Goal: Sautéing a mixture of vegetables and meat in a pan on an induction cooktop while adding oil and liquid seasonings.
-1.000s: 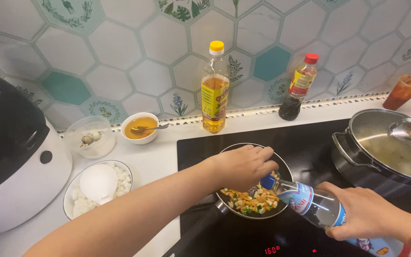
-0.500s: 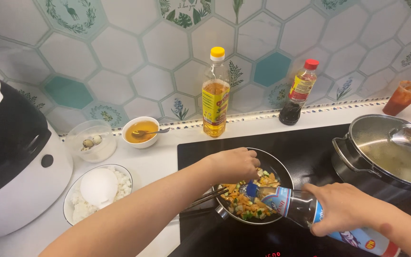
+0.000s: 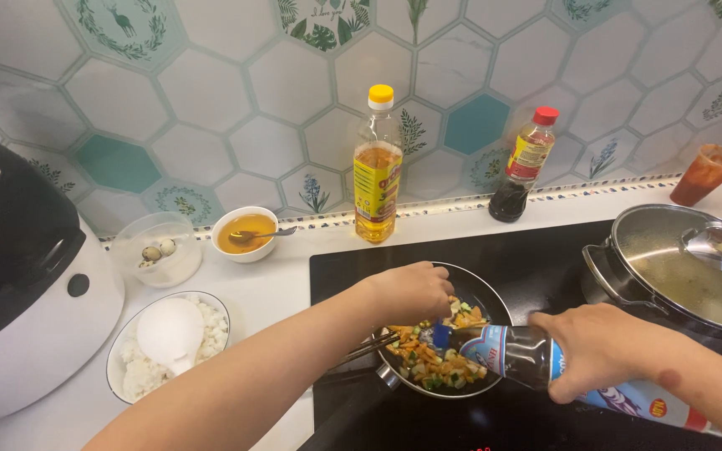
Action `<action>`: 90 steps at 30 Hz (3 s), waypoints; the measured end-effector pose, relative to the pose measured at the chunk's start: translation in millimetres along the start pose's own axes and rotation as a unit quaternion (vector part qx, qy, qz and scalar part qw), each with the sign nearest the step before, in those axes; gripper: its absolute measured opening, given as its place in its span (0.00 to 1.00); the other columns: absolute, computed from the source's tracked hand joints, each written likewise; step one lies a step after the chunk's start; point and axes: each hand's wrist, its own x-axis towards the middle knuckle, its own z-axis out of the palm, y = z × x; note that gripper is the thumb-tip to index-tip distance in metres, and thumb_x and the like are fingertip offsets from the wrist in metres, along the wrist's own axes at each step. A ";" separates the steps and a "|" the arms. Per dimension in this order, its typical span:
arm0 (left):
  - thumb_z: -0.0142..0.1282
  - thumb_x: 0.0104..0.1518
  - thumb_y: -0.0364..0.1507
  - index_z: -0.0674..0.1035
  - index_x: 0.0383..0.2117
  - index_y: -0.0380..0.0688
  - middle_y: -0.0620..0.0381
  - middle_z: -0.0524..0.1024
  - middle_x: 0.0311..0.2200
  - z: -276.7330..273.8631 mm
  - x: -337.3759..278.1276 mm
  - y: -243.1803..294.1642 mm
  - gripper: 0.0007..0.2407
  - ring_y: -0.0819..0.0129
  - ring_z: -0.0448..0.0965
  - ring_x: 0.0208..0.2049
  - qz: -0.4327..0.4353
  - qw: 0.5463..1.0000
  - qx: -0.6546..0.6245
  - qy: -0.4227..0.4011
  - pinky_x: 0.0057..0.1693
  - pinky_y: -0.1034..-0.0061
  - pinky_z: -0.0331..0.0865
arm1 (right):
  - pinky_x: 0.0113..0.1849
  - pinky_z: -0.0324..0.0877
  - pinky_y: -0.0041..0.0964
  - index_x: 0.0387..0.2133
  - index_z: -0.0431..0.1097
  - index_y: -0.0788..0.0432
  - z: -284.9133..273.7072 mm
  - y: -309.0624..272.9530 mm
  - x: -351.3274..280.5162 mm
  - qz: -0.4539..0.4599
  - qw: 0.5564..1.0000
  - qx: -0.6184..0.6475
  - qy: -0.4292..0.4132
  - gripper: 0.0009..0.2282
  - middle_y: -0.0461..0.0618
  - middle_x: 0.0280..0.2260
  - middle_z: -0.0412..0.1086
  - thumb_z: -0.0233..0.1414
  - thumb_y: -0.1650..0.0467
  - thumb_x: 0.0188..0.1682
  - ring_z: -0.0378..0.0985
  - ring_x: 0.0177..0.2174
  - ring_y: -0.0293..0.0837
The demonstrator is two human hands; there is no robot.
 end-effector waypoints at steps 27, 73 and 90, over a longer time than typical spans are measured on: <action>0.63 0.58 0.30 0.84 0.42 0.44 0.53 0.81 0.34 -69.8 -5.3 -18.0 0.09 0.56 0.78 0.43 -0.157 0.910 -0.252 0.288 0.52 0.66 0.71 | 0.45 0.76 0.36 0.56 0.66 0.50 12.9 43.6 -11.0 0.046 0.940 0.336 0.046 0.37 0.49 0.40 0.77 0.64 0.61 0.25 0.80 0.42 0.43; 0.56 0.60 0.26 0.67 0.62 0.33 0.45 0.70 0.58 -32.2 36.9 -65.4 0.23 0.54 0.74 0.57 -0.384 0.778 -0.377 0.323 0.59 0.69 0.67 | 0.54 0.67 0.46 0.60 0.46 0.61 -93.7 40.6 298.9 -0.028 0.717 0.499 0.486 0.51 0.64 0.56 0.66 0.72 0.56 0.25 0.72 0.55 0.56; 0.57 0.60 0.27 0.77 0.52 0.39 0.49 0.77 0.45 -60.9 32.1 -64.5 0.15 0.58 0.78 0.49 -0.362 0.794 -0.371 0.317 0.55 0.70 0.71 | 0.50 0.69 0.47 0.59 0.60 0.55 -76.9 128.4 285.2 0.102 0.574 0.540 0.607 0.37 0.53 0.50 0.72 0.68 0.64 0.35 0.76 0.49 0.52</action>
